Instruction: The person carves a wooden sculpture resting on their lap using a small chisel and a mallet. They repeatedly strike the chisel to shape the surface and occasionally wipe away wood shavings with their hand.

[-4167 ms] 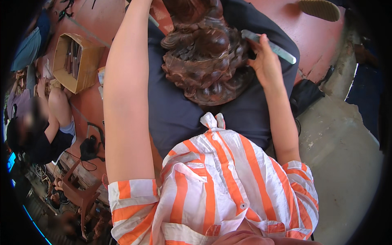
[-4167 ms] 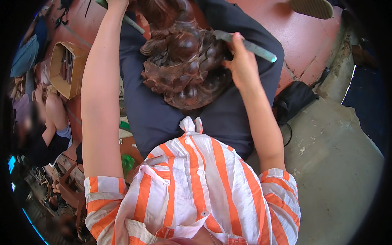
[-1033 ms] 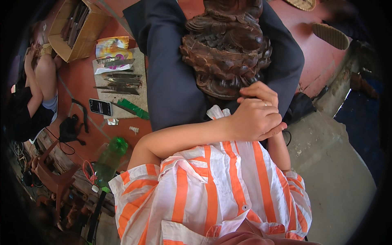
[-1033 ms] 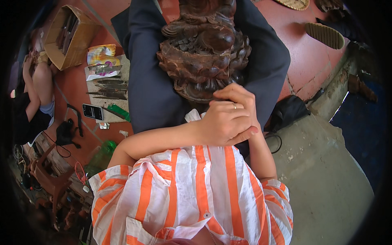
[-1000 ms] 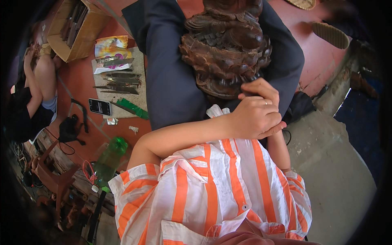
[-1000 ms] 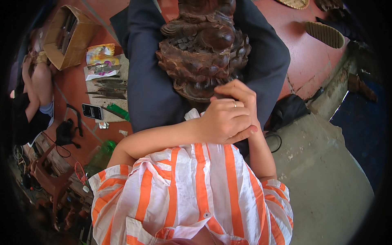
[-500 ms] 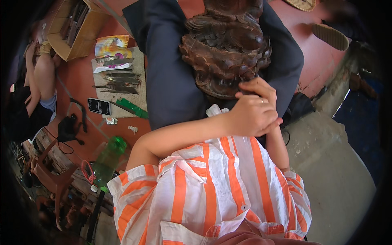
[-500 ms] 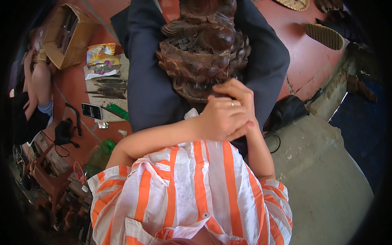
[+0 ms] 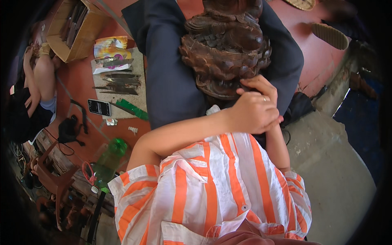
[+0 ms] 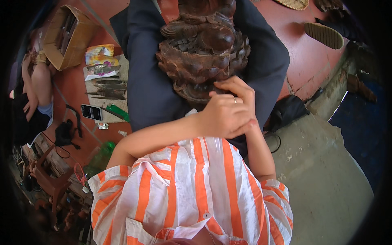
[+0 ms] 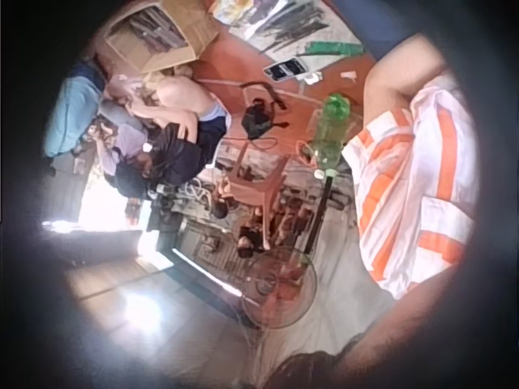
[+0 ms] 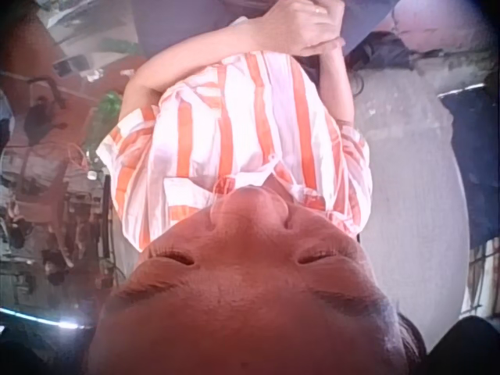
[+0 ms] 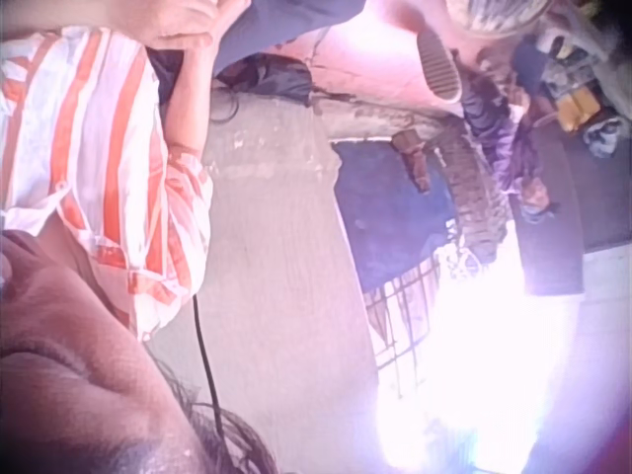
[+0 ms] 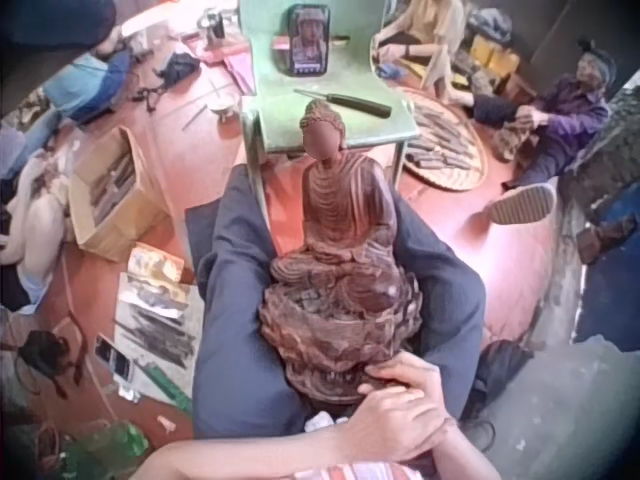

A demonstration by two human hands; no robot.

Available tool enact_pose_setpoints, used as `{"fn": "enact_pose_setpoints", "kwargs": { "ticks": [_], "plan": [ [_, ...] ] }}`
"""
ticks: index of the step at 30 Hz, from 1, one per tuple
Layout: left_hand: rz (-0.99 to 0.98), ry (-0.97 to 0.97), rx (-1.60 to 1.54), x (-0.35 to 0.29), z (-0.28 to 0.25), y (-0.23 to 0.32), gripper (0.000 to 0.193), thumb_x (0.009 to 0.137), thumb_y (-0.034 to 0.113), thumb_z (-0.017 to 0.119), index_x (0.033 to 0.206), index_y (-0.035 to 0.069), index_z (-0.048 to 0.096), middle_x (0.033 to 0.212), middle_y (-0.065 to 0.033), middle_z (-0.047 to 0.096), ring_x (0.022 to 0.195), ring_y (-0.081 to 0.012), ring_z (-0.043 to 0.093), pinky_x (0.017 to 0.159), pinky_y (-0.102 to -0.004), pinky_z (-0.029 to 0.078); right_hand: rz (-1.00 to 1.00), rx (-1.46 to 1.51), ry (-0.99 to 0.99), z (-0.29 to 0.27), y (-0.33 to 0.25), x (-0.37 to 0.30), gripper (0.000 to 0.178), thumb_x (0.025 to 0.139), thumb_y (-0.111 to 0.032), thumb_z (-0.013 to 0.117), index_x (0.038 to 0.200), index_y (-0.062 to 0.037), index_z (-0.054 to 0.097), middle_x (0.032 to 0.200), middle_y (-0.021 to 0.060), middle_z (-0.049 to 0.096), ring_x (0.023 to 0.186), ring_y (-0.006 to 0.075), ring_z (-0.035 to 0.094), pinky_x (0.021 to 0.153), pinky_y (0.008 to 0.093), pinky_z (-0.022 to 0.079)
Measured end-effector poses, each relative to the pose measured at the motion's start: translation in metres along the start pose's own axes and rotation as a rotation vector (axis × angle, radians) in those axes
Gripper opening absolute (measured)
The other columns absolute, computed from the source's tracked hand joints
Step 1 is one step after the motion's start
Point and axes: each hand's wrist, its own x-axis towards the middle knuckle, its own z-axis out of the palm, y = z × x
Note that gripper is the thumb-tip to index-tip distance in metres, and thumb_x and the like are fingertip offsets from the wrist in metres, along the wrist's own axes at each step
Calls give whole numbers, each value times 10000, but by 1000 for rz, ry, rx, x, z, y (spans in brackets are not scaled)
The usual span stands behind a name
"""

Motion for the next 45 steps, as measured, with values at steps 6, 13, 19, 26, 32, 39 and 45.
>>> {"fn": "enact_pose_setpoints", "kwargs": {
  "ticks": [6, 13, 19, 26, 32, 39, 45],
  "plan": [
    [-4, 17, -17, 0, -2, 12, 267, 817, 222, 677, 650, 49, 563, 627, -86, 550, 577, -230, 586, 541, -348, 456, 99, -4, -208, -16, 3, -9, 331, 641, 39, 763, 955, 37, 658, 857, 166, 641, 736, 257, 614, 597, 317, 477],
    [-11, 16, 15, -2, 1, 3, 268, 827, 230, 684, 658, 51, 575, 629, -75, 552, 572, -231, 581, 541, -346, 454, -43, -31, -86, -7, 11, -6, 302, 648, 30, 768, 924, 33, 645, 861, 184, 645, 724, 253, 613, 588, 326, 475],
    [0, 12, 31, -1, -1, -2, 282, 839, 243, 674, 659, 51, 571, 680, -80, 586, 612, -233, 599, 566, -341, 466, -31, -61, -176, -11, 12, -2, 397, 668, 63, 768, 1021, 23, 591, 909, 192, 645, 754, 261, 622, 626, 335, 495],
    [-42, 20, -10, 2, -1, 6, 276, 840, 230, 676, 665, 44, 573, 679, -84, 582, 610, -244, 597, 578, -336, 470, 121, -49, -251, -19, 10, -4, 290, 667, 27, 764, 939, 29, 663, 848, 152, 656, 737, 243, 624, 626, 309, 482],
    [-49, 52, 18, -2, 1, 1, 299, 838, 245, 679, 646, 44, 567, 648, -81, 569, 583, -241, 590, 549, -342, 464, 136, -59, -189, -13, 12, -6, 260, 683, -31, 752, 927, 33, 691, 859, 152, 658, 744, 238, 637, 620, 301, 480],
    [-25, 19, 41, -1, 0, -5, 290, 842, 254, 669, 666, 41, 581, 633, -81, 565, 578, -232, 587, 549, -340, 465, -13, -52, -133, -4, 1, 0, 360, 680, 37, 770, 1005, 26, 616, 868, 174, 656, 741, 261, 631, 621, 315, 495],
    [-39, 94, -5, 5, 0, 8, 289, 841, 241, 661, 648, 45, 573, 624, -78, 556, 577, -229, 584, 546, -337, 463, 50, 12, -194, -17, 14, -8, 359, 655, 24, 758, 993, 34, 637, 875, 178, 650, 746, 262, 620, 617, 335, 475]
  ]
}}
